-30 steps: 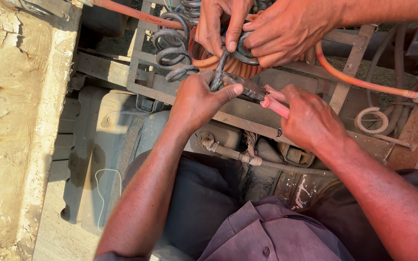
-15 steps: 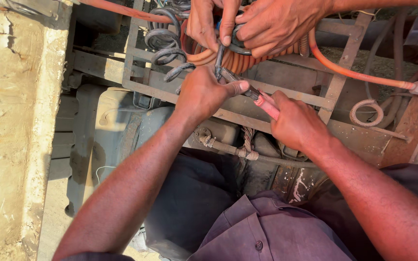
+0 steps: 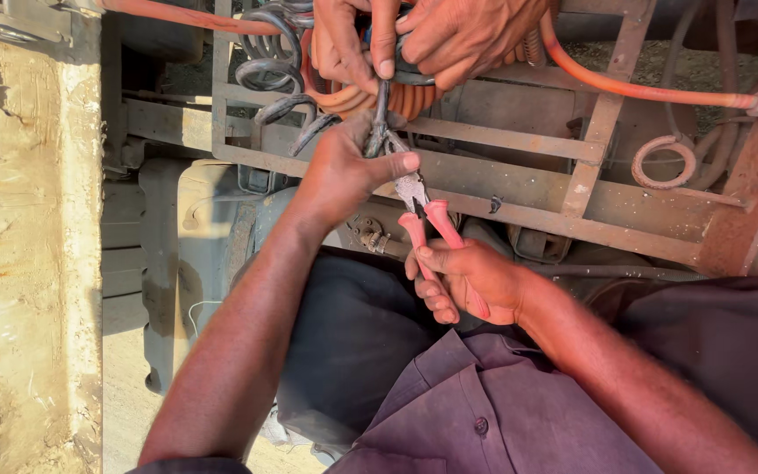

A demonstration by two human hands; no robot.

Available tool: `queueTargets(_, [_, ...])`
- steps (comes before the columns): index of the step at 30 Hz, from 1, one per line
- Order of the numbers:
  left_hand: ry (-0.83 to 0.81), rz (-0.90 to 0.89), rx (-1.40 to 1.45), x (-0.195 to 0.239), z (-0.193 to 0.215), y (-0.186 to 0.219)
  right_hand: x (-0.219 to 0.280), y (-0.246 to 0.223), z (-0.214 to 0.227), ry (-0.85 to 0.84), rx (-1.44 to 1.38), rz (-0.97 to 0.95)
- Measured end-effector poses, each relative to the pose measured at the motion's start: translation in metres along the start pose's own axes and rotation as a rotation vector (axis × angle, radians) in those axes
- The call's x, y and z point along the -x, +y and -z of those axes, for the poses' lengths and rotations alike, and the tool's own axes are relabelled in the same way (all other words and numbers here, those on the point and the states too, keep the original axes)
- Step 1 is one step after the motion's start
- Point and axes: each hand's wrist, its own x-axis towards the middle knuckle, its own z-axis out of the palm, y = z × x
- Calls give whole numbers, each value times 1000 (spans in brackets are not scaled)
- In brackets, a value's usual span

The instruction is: The person strips the outer insulation from a black cable using pliers and a screwdriver while another person holds the cable steady. The person then twists the exposed inner wires together.

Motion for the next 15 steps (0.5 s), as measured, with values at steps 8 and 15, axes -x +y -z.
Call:
queueTargets(8, [108,238,312,2,4,-4,0,5,7,-548,-288,-44])
queueTargets(15, [284,265,220,0,-1,5,7,6,-9,128,290,305])
